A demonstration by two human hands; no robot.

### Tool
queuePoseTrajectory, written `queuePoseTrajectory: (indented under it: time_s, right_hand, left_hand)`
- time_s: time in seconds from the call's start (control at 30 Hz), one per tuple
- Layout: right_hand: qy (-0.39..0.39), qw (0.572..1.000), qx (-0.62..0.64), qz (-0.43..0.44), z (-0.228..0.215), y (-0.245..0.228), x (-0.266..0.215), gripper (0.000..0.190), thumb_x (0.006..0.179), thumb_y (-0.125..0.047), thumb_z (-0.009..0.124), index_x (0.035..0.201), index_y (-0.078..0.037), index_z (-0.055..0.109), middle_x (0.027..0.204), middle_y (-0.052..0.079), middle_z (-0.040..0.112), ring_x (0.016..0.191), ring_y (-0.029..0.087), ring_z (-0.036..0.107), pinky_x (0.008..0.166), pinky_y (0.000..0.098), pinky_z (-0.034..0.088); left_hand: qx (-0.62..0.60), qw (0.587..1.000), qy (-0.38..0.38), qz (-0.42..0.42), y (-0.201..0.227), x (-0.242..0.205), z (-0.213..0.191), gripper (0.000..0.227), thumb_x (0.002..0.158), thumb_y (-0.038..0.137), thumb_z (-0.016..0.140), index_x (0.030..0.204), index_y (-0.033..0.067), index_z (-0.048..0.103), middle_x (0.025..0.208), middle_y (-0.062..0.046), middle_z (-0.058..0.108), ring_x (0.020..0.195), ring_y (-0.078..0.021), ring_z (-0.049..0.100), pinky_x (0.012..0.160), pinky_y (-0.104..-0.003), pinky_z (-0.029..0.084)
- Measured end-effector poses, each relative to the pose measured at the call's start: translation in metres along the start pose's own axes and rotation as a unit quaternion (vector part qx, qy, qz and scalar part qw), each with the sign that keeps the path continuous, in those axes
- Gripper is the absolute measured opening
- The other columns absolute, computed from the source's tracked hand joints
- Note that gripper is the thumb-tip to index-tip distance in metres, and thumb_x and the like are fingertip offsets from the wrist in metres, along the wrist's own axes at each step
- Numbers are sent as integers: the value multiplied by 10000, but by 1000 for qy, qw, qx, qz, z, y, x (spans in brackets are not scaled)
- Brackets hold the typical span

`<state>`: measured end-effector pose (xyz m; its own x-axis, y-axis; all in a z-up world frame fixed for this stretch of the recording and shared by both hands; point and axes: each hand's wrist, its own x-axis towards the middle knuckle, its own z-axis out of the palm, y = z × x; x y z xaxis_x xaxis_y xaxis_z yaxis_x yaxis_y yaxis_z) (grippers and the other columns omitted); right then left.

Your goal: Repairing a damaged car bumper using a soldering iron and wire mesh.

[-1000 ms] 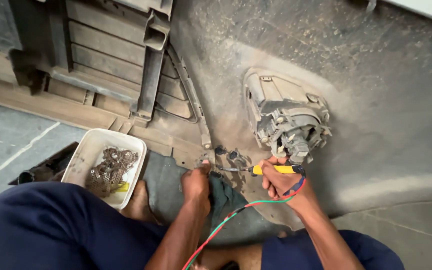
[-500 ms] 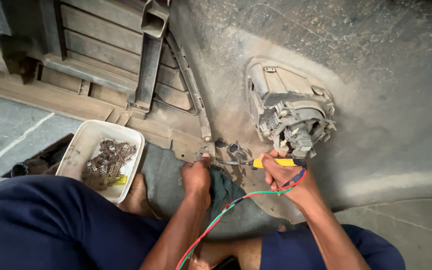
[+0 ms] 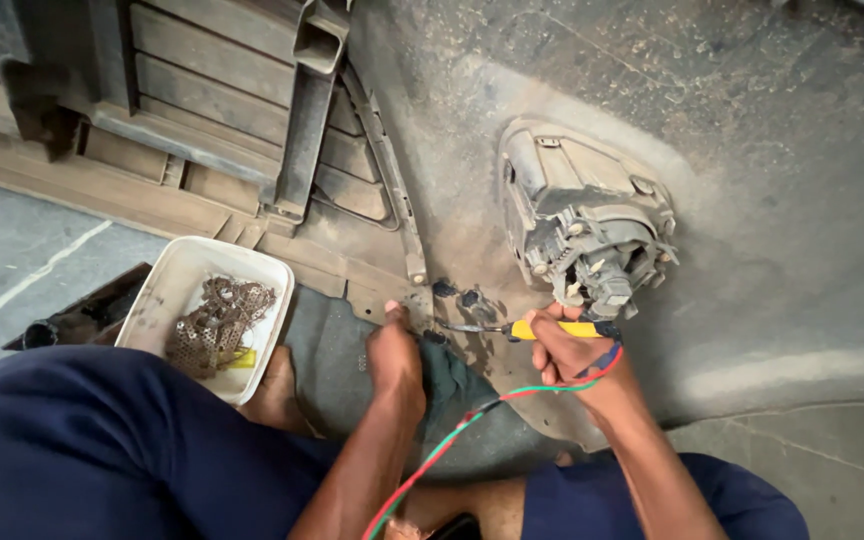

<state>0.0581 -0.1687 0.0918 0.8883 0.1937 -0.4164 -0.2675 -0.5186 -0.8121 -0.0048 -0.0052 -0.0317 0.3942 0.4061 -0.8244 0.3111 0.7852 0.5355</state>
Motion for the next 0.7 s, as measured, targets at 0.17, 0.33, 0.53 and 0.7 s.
queuePoseTrajectory:
  time_s: [0.17,0.33,0.53,0.7]
  right_hand:
    - [-25,999,28,4,0,-5,-2,232,929,-217,660,757,-65,630,555,21,563,390,86,474,368,271,360]
    - [17,999,-50,9,8,-20,-10,298,925,-225,652,702,-40,583,507,32,542,344,109,437,324,298,309]
    - [31,999,-27,8,11,-20,-15,261,907,-224,653,709,-94,544,497,20,525,343,100,425,325,290,292]
    - [23,1000,-22,-3,11,-19,-15,285,917,-231,656,697,-81,555,501,16,526,347,93,429,331,283,304]
  left_hand:
    - [-88,992,-12,-85,-28,26,-7,606,1064,602,491,902,26,588,742,-56,451,630,-231,390,578,-411,310]
    - [-53,995,15,-86,-13,9,-3,579,1006,552,495,824,37,688,639,-5,564,546,-143,433,520,-328,352]
    - [-70,995,9,-65,-25,23,-3,553,1010,516,523,914,3,706,744,-35,611,649,-166,481,626,-348,393]
    - [-105,993,-4,-59,-19,16,-2,523,1033,455,506,1016,-25,712,889,-82,690,758,-191,575,737,-348,452]
